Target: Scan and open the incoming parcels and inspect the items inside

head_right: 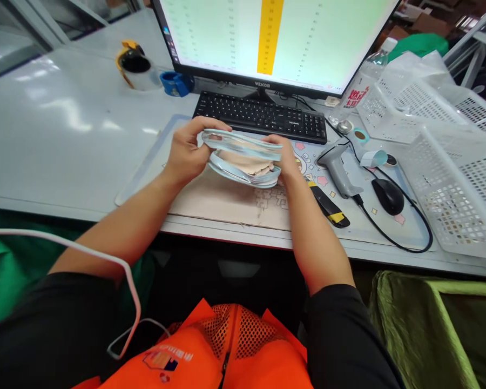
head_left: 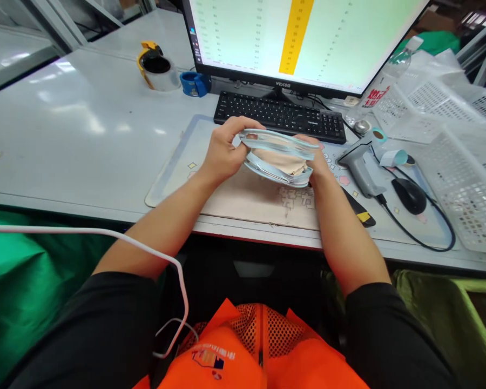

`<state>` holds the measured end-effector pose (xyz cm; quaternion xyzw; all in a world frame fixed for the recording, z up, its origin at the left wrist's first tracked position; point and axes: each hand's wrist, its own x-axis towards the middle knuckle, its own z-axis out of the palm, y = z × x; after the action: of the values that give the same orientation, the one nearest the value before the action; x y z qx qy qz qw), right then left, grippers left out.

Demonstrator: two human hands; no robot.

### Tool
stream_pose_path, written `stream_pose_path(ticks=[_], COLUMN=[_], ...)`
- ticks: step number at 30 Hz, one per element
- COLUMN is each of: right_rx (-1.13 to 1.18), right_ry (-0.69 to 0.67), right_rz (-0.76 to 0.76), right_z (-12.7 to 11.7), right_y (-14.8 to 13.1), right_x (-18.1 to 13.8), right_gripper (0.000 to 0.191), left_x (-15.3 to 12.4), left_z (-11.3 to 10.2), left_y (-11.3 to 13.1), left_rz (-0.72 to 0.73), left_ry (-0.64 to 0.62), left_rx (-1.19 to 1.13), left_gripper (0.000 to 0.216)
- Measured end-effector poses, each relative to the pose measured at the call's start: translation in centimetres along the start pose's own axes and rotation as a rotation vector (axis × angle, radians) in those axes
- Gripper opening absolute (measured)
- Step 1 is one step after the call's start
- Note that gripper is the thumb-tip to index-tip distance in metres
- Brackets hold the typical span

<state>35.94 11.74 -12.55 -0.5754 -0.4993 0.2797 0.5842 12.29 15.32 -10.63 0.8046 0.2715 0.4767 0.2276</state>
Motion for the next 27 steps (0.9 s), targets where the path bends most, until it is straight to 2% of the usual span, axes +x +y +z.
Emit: stream_pose_path(ticks=[2,4,7,11,14,17,19,21,23,25,27], right_rx=[0.018,0.023,-0.134,-0.469,-0.562,-0.702,-0.793,-0.837,-0.828,-0.718,-0.486], right_ry=[0.098,0.137,-0.002,-0.150,-0.245,-0.244,-0.244,-0.268,-0.240,-0.144,-0.026], right_rz=[-0.004,-0.041,-0.123,-0.168,-0.188,-0.177,-0.138,-0.115,-0.133,-0.171,-0.182], right_z=[-1.2,-1.7,-0.8,1.4,2.5,3.5,4.1,4.4,4.2,3.6,2.9], right_y=[-0.6,-1.2,-1.6,-1.1,-0.7,-0.7,-0.8,-0.9,-0.8,-0.6,-0.5], right_x=[0.5,0.3,-0.7,-2.1,-2.6,-2.5,-2.3,-2.0,-1.7,-1.4,-1.0], right_gripper=[0.020,0.024,0.029,0.018,0.041,0.066,0.072,0.063,0.040,0.023,0.020], left_x=[0.2,0.4,0.4,0.0,-0.2,-0.3,-0.3,-0.2,-0.1,0.1,0.3], left_z=[-0.2,-0.4,-0.5,-0.4,0.1,0.8,1.2,1.5,1.6,1.3,0.8], left_y=[-0.9,-1.8,-2.3,-1.9,-1.6,-1.6,-1.6,-1.6,-1.6,-1.8,-2.0], left_rz=[0.004,-0.021,-0.087,-0.117,-0.129,-0.154,-0.186,-0.217,-0.237,-0.252,-0.272], left_ry=[-0.005,0.005,-0.030,-0.180,-0.185,-0.164,-0.137,-0.096,-0.049,0.007,0.070], left_rx=[0.095,0.213,0.377,0.549,0.569,0.536,0.521,0.512,0.500,0.483,0.465], left_gripper=[0.021,0.020,0.024,0.043,0.058,0.058,0.056,0.054,0.050,0.048,0.049])
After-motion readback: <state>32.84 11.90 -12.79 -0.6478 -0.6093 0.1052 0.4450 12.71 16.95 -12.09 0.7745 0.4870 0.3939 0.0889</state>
